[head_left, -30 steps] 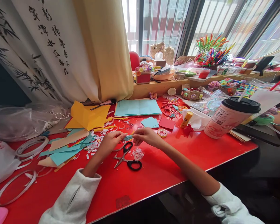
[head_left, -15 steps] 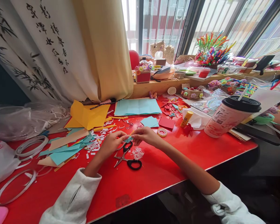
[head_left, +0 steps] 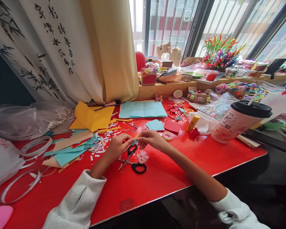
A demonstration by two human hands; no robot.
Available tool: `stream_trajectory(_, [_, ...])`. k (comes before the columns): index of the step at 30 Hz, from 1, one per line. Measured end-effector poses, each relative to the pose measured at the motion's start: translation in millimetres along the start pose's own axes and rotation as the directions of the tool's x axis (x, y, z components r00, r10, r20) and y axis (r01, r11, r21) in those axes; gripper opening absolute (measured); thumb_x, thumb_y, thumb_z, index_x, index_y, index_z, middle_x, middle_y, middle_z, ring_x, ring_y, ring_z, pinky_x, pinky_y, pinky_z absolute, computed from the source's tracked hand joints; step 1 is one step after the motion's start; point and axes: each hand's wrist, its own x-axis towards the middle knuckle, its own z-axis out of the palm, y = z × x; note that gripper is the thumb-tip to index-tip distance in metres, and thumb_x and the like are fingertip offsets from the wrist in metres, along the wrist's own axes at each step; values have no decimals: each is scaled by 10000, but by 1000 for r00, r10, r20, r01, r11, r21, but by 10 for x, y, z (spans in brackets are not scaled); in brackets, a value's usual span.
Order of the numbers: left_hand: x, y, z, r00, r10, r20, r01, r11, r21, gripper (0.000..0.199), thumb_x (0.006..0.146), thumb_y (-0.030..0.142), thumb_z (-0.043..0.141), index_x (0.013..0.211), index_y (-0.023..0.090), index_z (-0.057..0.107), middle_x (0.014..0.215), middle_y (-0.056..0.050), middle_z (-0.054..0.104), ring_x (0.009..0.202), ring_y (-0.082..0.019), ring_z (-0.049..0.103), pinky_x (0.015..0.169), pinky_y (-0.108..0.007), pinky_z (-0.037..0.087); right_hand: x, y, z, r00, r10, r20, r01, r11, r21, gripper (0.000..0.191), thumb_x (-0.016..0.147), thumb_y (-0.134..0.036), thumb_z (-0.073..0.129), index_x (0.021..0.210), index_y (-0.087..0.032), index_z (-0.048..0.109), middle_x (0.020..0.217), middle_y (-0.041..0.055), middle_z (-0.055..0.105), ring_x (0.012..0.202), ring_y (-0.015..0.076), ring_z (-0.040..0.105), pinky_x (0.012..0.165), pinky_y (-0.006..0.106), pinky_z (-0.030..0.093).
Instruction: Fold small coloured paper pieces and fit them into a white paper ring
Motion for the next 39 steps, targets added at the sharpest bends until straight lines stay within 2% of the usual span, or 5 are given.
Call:
stream_trajectory(8, [4,-51,35,995,-96,40,102,963,-249,304,769,447,518,698,164,605,659,3,587,642,-133,516,610,-231,397,-25,-44,1,1000,5,25,-4,999,-41,357,676,-449,664,711,-106,572,561,27,621,503,129,614,531,269,517])
stream_trajectory(14, [35,-38,29,980,-181,80,197,932,-304,403,801,518,435,748,157,607,760,-30,615,728,-164,566,681,-267,456,-15,-46,-58,1000,1,3,-1,998,-68,338,682,-434,664,715,-106,589,582,31,627,527,125,620,549,260,526])
stream_trajectory(27, [39,-47,36,942,-226,247,319,829,-460,391,761,493,518,904,158,658,873,-72,664,750,-185,620,646,-291,518,-13,-16,-11,996,-77,-35,76,997,-29,278,703,-376,648,820,-126,609,614,0,599,519,105,601,537,245,509])
stream_trajectory(32, [28,2,45,963,-207,170,263,851,-454,345,767,468,525,869,161,647,891,-55,656,778,-176,612,703,-288,502,-18,-66,-1,998,-44,-50,47,998,52,330,690,-347,674,926,-137,577,614,3,623,579,129,624,615,286,525])
stream_trajectory(39, [16,-13,40,973,-139,185,200,906,-372,311,792,427,492,872,161,634,847,-46,642,781,-177,584,700,-278,464,-11,-44,11,996,-51,-67,53,998,35,250,684,-350,670,761,-126,592,636,7,601,613,110,587,599,245,494])
